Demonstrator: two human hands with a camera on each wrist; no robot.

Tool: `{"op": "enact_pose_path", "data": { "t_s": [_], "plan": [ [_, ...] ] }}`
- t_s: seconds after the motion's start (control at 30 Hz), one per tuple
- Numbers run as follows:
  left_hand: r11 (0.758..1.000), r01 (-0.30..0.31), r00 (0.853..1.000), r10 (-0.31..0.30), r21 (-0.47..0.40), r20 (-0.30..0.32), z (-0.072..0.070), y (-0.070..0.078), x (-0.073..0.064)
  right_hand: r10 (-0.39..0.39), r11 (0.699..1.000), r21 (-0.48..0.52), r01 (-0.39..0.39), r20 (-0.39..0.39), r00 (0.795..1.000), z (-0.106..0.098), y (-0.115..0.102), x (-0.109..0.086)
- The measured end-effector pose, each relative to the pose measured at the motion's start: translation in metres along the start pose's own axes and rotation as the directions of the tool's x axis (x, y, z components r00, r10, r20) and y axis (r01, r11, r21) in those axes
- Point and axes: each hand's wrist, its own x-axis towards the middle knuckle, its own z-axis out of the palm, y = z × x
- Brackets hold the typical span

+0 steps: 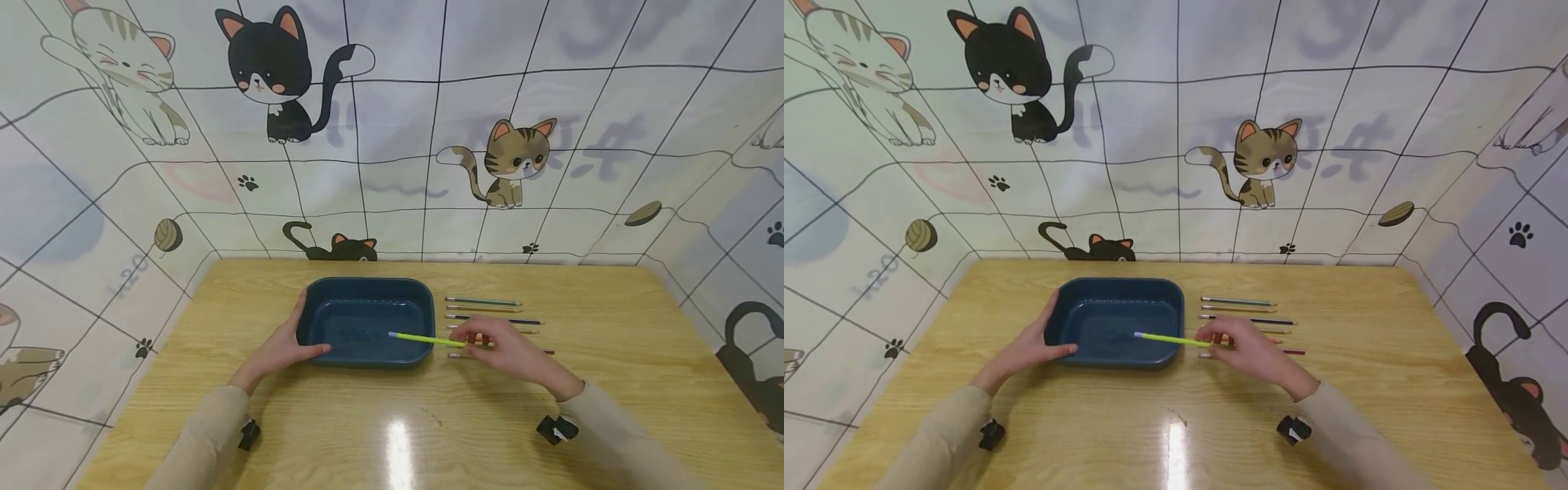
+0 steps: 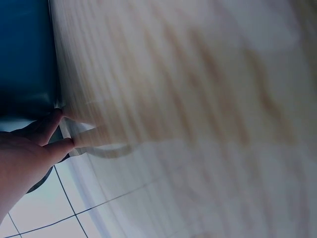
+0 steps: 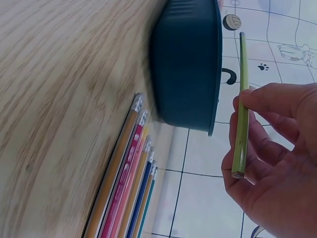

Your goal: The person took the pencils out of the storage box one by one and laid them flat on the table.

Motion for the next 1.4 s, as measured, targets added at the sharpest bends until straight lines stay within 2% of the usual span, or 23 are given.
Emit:
{"op": "enact_pose_path", "data": {
  "t_s": [0.27,0.47,0.7,0.9,1.1,1.23,1.4],
  "plan": [
    [1.000,0.002,1.000,-0.002,0.000,0.000,0.000,0.000,0.001,-0.031,0.999,-0.008,0.031,-0.005,1.000,-0.009,0.002,-0.016],
    [1.000,-0.002,1.000,0.002,0.007,0.002,0.000,0.000,0.001,-0.006,1.000,-0.020,0.006,-0.021,1.000,-0.018,0.005,-0.035],
    [1.000,-0.013,1.000,0.013,0.017,0.000,-0.001,0.000,0.000,-0.040,0.998,-0.054,0.039,-0.029,0.999,-0.023,0.018,-0.051],
    [1.000,-0.011,1.000,0.011,0.019,0.004,0.000,0.000,0.001,-0.065,0.996,-0.061,0.063,-0.040,0.997,-0.020,0.029,-0.062],
    [0.999,-0.022,1.000,0.022,0.025,-0.002,0.000,-0.001,0.004,-0.026,0.996,-0.089,0.018,-0.087,0.996,-0.018,0.041,-0.071],
    [0.999,-0.023,1.000,0.023,0.029,0.000,0.000,-0.002,0.004,0.004,0.996,-0.086,-0.012,-0.087,0.996,-0.019,0.047,-0.074],
    [0.999,-0.020,1.000,0.020,0.027,0.001,-0.001,-0.002,0.002,0.003,0.996,-0.092,-0.011,-0.087,0.996,-0.016,0.052,-0.077]
  ]
}}
